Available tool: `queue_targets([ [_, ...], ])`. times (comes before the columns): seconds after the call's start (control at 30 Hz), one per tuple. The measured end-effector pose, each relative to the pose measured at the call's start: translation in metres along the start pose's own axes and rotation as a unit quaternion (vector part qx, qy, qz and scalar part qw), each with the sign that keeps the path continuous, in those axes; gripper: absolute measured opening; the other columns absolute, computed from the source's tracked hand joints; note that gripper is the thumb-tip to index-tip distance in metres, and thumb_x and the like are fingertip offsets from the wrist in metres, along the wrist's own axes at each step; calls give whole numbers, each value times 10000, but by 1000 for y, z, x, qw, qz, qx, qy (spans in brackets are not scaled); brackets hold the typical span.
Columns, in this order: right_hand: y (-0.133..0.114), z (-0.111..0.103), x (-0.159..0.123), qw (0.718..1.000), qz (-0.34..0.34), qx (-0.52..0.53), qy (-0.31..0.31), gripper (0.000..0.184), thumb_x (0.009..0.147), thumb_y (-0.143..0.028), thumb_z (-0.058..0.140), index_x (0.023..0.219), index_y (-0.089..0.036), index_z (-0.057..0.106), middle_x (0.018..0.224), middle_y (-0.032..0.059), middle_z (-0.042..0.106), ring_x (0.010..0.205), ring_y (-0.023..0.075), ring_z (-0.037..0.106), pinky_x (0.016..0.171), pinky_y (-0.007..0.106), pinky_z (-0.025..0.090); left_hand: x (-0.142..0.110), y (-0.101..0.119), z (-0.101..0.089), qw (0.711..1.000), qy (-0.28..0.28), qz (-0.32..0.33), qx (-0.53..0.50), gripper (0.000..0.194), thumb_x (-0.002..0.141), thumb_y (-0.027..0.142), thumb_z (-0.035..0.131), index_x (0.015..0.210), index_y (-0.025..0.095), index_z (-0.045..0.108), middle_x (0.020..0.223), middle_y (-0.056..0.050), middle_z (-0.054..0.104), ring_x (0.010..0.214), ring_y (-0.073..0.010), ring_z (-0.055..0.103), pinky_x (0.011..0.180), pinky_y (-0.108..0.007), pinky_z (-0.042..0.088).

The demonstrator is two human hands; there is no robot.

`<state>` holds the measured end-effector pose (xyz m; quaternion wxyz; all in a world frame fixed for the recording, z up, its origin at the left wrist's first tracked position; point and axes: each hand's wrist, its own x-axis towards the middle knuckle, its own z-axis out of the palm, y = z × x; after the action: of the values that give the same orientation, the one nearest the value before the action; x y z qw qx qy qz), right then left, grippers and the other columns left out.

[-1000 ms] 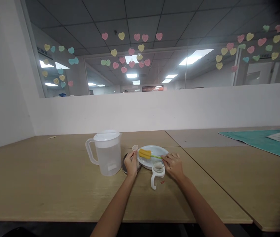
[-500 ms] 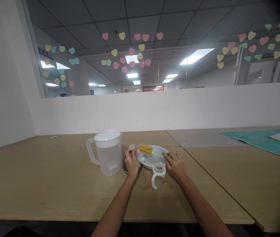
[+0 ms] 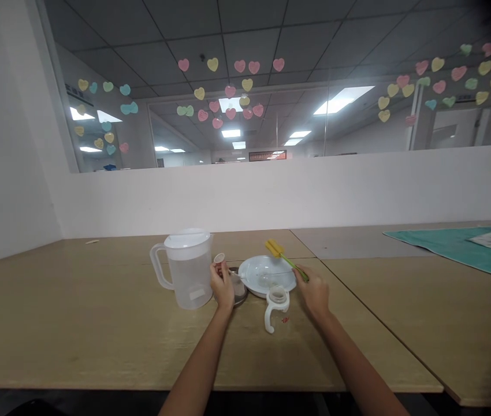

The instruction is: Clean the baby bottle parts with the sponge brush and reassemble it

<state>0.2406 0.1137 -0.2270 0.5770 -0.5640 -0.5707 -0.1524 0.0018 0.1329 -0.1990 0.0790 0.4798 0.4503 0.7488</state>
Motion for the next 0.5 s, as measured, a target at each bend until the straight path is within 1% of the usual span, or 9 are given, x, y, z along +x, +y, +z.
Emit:
queue_targets([
  [0.07, 0, -1, 1, 999, 34, 2, -10, 480, 872, -529, 378, 928, -186, 709, 882, 97, 713, 741, 210, 650, 625, 286, 436, 2, 0, -1, 1000, 8, -4, 8, 289, 851, 468, 454, 908, 194, 527, 739, -16, 633, 696, -164, 616, 675, -269, 454],
  [0.2, 0, -2, 3, 996, 80, -11, -26, 495, 857, -551, 389, 926, -185, 714, 837, 105, 717, 698, 224, 654, 593, 293, 422, 4, -2, -3, 999, -1, -3, 32, 284, 868, 448, 422, 933, 190, 524, 747, -18, 630, 687, -158, 612, 667, -263, 456],
  [0.3, 0, -1, 2, 996, 79, -16, -37, 448, 858, -524, 407, 916, -204, 715, 849, 92, 719, 669, 213, 651, 569, 283, 404, 5, -5, -3, 998, 4, 4, 60, 293, 886, 433, 382, 940, 187, 530, 727, -17, 616, 668, -160, 602, 656, -268, 451],
  [0.43, 3, 3, 0, 996, 62, -34, -46, 382, 859, -480, 434, 886, -229, 721, 794, 76, 719, 600, 191, 633, 525, 265, 372, 5, -8, -3, 997, 4, 15, 81, 303, 890, 426, 374, 962, 186, 544, 734, -24, 615, 677, -174, 591, 662, -282, 442],
  [0.5, 4, 4, -1, 996, 65, -40, -55, 356, 856, -460, 453, 892, -233, 725, 794, 77, 719, 593, 190, 632, 517, 261, 367, 5, -10, -3, 995, -8, 22, 98, 309, 893, 421, 371, 989, 188, 550, 754, -29, 623, 685, -176, 589, 668, -285, 444],
])
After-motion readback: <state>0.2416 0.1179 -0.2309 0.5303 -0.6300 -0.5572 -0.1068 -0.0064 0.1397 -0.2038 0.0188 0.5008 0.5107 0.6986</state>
